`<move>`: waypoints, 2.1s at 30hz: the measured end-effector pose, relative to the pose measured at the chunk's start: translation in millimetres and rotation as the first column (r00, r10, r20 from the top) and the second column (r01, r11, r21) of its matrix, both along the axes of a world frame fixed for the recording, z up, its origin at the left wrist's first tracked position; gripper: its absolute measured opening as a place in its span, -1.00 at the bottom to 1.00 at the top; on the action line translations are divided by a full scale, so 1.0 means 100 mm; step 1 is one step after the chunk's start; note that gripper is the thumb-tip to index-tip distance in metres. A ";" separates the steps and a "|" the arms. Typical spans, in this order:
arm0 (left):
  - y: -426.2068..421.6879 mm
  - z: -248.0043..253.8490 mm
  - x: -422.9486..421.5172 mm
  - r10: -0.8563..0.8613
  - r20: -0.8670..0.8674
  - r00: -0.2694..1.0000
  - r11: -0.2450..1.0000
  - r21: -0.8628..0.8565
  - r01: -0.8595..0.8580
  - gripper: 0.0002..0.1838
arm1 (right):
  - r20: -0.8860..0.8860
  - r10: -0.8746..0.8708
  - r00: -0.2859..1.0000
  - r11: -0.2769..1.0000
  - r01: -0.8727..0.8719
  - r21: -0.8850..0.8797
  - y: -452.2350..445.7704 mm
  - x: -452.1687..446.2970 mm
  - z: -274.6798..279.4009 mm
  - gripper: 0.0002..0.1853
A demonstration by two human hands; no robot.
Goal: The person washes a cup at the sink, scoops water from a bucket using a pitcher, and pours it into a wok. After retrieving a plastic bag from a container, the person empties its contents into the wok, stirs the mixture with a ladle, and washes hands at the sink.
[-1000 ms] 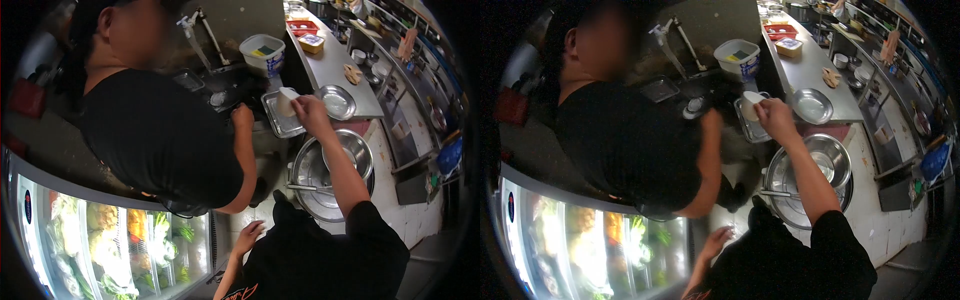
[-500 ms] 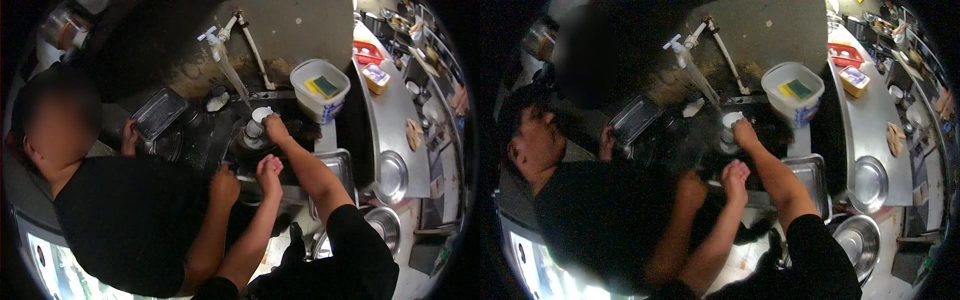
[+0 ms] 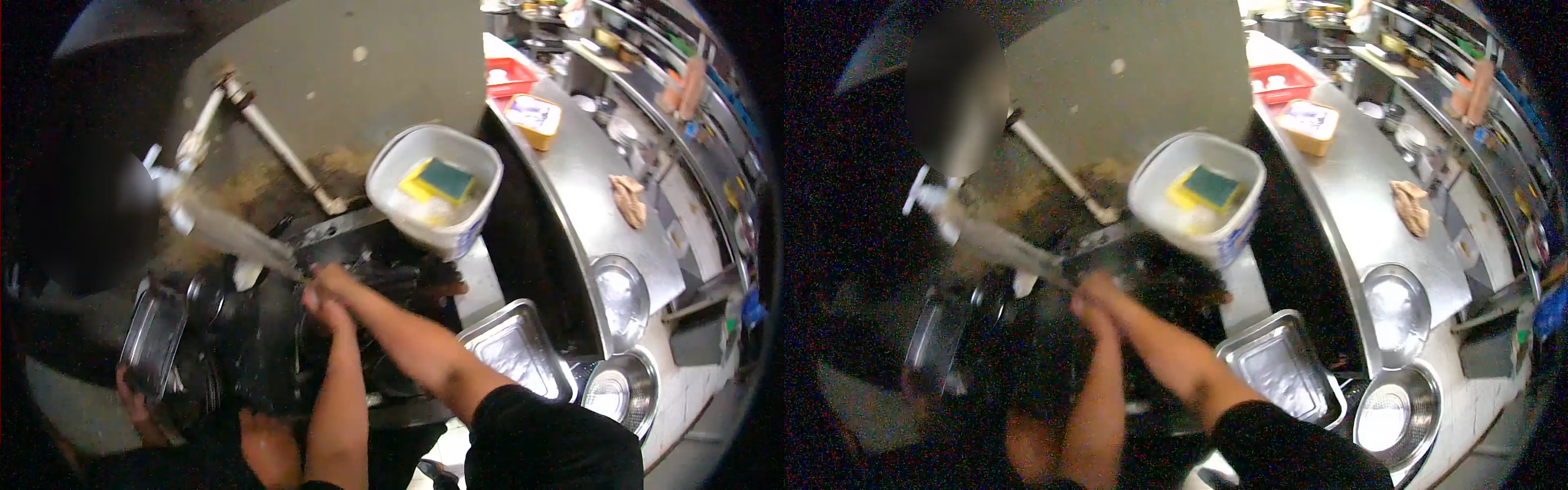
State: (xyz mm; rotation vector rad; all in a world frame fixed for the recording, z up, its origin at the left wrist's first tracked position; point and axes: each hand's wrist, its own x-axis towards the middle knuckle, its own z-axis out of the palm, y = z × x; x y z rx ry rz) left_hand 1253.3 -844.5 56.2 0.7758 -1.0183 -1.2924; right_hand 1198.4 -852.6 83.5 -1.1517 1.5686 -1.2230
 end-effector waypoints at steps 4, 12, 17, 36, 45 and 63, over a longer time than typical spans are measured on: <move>0.04 0.20 0.03 -0.169 -0.220 0.961 0.907 0.347 0.239 -0.74 | -0.385 -0.001 0.923 0.923 -0.148 -0.356 0.24 0.30 0.01 -0.67; -0.67 -0.43 0.65 -0.495 -0.471 0.730 0.638 0.374 0.673 -0.63 | -0.359 0.041 0.932 0.963 -0.132 -0.233 0.31 0.43 0.04 -0.63; -0.54 0.04 0.68 -0.384 -0.135 0.913 0.581 0.733 0.353 -0.70 | -0.591 0.064 0.804 0.996 -0.085 -0.008 0.44 0.03 0.32 -0.54; -0.24 -0.23 0.28 -0.189 -0.428 0.884 0.800 0.454 0.391 -0.22 | -0.502 0.145 0.853 0.988 -0.148 0.033 0.29 0.11 0.21 -0.71; -0.30 -0.11 0.28 -0.297 -0.565 0.770 0.637 0.483 0.600 -0.54 | -0.208 -0.220 0.953 0.966 0.183 -0.184 0.24 0.09 -0.05 -0.67; -0.12 0.42 0.41 -0.368 -0.481 0.796 0.587 0.544 0.600 -0.50 | -0.538 -0.037 0.842 0.976 -0.086 -0.202 0.22 0.10 0.00 -0.70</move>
